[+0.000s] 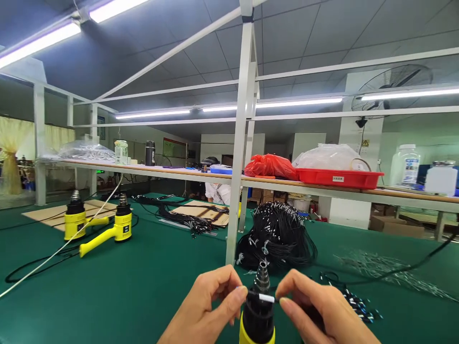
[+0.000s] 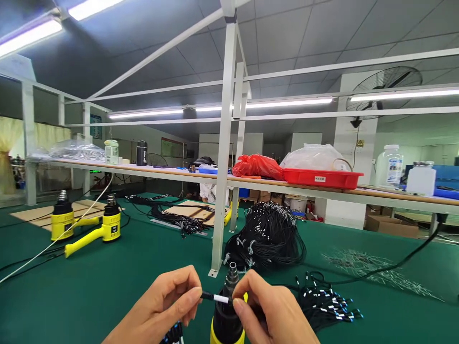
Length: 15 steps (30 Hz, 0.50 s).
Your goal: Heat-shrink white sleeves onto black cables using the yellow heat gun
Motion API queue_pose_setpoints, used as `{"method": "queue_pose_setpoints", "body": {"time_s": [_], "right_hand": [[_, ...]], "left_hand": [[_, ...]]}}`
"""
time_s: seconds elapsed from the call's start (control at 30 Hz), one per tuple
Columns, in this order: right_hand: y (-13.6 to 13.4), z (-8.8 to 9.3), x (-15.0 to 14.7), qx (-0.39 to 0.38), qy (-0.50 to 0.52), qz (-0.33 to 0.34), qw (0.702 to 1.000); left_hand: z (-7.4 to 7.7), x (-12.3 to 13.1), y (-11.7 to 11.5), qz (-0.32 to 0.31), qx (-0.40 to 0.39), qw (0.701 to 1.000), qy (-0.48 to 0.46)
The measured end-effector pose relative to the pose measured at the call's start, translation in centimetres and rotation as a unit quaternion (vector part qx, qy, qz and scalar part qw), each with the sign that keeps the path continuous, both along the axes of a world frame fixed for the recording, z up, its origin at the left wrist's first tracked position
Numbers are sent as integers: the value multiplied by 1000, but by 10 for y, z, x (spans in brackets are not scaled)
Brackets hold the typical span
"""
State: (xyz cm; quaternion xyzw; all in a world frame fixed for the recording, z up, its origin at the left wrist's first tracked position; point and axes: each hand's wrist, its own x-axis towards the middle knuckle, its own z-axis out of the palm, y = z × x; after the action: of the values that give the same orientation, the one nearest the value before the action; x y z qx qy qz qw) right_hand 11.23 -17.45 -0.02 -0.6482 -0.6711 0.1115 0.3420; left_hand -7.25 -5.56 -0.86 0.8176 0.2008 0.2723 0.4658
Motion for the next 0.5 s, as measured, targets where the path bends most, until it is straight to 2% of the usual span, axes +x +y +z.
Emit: {"method": "queue_pose_setpoints", "body": {"time_s": [0.17,0.5], "right_hand": [[6,10,5,24,-34,-24,999],[20,22,16,33,-36,-59,997]], "left_hand": [[-1,10,7,13,25,1000,0],[12,26,25,33,30,999,-15]]}}
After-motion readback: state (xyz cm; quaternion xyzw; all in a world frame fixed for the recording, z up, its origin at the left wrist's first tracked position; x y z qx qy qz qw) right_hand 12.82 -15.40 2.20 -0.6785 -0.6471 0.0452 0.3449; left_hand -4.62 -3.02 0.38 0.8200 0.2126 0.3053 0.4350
